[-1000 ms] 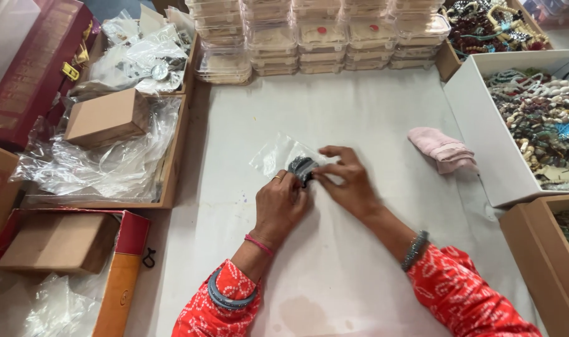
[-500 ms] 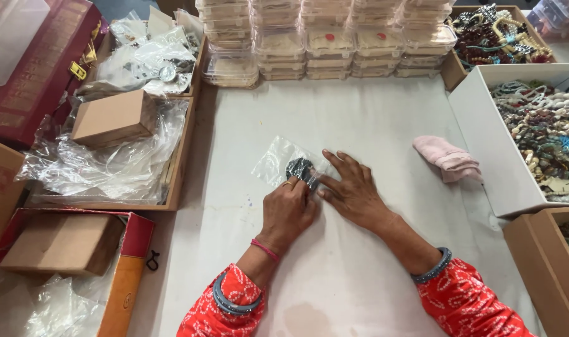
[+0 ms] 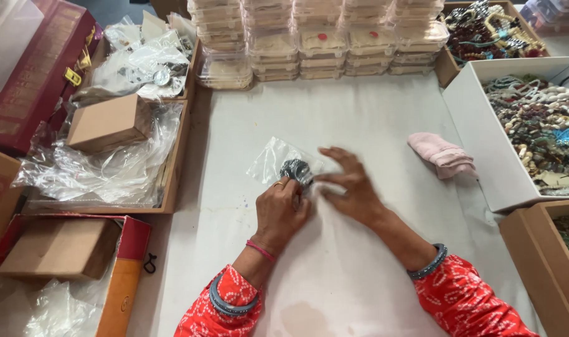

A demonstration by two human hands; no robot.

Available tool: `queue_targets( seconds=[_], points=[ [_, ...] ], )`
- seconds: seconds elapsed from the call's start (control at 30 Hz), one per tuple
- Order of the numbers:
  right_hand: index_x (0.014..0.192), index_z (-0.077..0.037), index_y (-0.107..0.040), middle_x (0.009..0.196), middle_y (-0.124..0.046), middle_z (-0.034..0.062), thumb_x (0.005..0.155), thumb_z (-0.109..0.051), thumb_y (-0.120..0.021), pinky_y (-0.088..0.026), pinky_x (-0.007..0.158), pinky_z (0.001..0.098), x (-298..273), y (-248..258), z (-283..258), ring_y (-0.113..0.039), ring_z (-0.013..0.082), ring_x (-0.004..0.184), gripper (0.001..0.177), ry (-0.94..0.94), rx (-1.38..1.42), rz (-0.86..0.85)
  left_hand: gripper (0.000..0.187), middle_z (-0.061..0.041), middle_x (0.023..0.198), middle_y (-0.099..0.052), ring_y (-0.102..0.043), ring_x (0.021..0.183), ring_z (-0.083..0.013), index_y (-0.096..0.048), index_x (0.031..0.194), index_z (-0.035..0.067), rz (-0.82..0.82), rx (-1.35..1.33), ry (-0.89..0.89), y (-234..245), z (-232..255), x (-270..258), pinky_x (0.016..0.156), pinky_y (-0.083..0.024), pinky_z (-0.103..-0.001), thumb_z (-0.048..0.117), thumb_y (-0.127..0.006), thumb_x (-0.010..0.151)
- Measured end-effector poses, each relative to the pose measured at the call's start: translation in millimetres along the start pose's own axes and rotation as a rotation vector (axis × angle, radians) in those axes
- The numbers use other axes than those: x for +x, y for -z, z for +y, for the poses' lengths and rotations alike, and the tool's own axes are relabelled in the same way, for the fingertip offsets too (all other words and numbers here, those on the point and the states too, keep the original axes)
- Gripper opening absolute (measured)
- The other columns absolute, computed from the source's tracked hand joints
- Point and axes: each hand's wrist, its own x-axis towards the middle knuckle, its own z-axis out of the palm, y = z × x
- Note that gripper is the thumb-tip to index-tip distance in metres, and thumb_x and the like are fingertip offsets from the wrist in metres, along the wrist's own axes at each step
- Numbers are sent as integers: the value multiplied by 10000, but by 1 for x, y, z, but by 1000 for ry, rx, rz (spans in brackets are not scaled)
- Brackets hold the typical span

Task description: The person places a black beaded bracelet into a small plastic bag and seals it. They then place the bagged bracelet into a small beige cloth pouch and tie it closed. The person wipes a clear plastic container with a pink cloth, places the pouch inside, closes the container, and stacks it with others.

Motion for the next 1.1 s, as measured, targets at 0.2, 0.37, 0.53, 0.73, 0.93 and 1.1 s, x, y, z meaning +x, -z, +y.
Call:
queue_targets(
  seconds=[0.2,0.37,0.53,0.73,0.93,1.1],
  points=[
    [1117,-156,-735,1321,-641,23,840,-355,-794,-432,1065,431,13,2,5,-503,259,1317,346,-362,15,139,104,-78,831,-639,-675,730,-275,-645,828,80,3,-24,11,-2,1,0,632,-541,-413,158,-693,778],
    [1095,-111,-731,1220,-659,13,841,-293,-778,-411,1012,461,22,-17,4,-523,239,1265,317,-337,-41,77,110,-87,805,-631,-666,724,-286,-640,823,69,-23,-57,-10,-1,4,1,641,-541,-417,158,-691,783],
    [1076,-19,-661,808,-675,126,1028,-197,-669,-530,682,354,20,-15,11,-608,205,716,184,-656,370,210,106,-94,890,-671,-686,815,-291,-663,889,60,80,-207,-105,17,29,4,685,-556,-410,156,-708,882],
    [1070,19,-661,782,-720,61,1019,-100,-628,-534,601,243,37,40,-5,-664,61,654,134,-458,387,308,278,-125,1216,-636,-629,1097,-287,-616,1174,43,312,-311,108,13,3,11,906,-552,-398,200,-699,960],
    [1139,1,-707,788,-670,17,1004,-99,-639,-470,557,247,53,114,-12,-551,59,653,180,-424,476,-6,551,-129,1421,-554,-586,1276,-269,-536,1399,51,207,-573,189,15,4,15,970,-523,-392,305,-713,944],
    [1108,15,-719,768,-655,0,964,-105,-660,-496,600,240,60,143,-24,-554,63,682,196,-294,495,-313,681,-140,1476,-571,-533,1401,-250,-486,1503,66,-221,-1081,273,-7,-10,13,1119,-470,-402,437,-673,964]
  ],
)
